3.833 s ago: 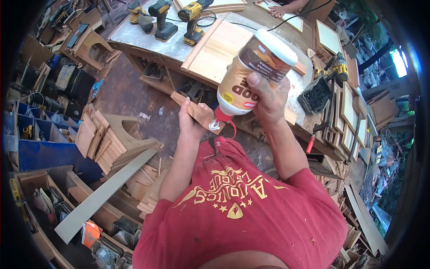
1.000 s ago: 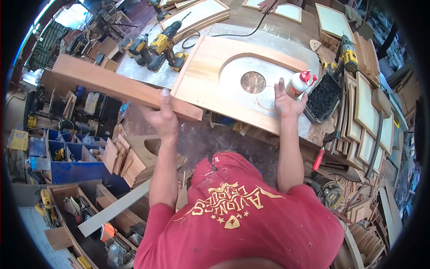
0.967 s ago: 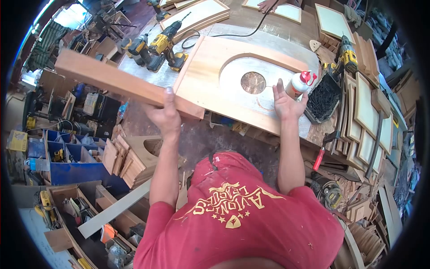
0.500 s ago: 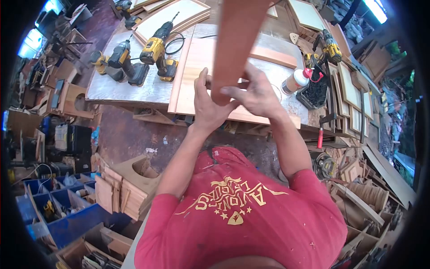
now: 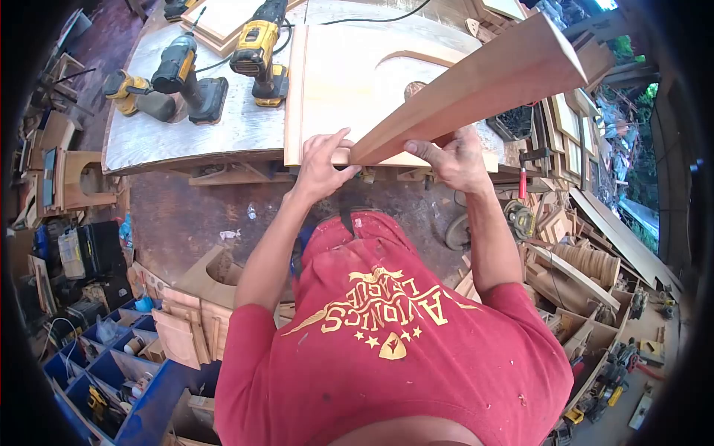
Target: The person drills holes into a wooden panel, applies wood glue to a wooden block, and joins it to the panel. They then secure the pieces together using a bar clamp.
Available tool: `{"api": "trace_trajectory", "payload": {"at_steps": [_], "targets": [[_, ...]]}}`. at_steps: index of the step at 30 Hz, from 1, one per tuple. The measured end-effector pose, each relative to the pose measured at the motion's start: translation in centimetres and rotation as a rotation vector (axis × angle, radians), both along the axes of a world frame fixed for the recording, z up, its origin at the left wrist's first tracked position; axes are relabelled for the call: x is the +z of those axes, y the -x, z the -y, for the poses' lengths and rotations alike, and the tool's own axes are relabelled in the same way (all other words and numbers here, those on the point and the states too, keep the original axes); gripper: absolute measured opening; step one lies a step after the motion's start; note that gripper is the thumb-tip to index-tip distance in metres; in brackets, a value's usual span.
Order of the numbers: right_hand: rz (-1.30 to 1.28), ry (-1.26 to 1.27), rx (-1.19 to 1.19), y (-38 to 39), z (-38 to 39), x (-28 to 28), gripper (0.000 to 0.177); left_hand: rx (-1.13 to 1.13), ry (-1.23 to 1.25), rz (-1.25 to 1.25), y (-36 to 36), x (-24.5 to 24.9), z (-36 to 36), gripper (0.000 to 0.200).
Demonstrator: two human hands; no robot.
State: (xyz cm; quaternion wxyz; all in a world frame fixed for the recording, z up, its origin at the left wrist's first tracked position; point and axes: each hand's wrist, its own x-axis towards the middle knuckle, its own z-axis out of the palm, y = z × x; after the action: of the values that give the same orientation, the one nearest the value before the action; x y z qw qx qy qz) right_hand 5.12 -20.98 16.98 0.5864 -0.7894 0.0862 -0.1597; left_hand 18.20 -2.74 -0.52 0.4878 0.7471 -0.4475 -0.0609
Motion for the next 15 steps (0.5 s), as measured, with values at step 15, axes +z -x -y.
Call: {"api": "trace_trajectory", "payload": {"at_steps": [15], "targets": [[-0.015, 0.125, 0.043, -0.5, -0.2, -1.2, 0.024, -0.017, 0.013, 0.111, -0.7, -1.6, 1.1, 0.081]]}}
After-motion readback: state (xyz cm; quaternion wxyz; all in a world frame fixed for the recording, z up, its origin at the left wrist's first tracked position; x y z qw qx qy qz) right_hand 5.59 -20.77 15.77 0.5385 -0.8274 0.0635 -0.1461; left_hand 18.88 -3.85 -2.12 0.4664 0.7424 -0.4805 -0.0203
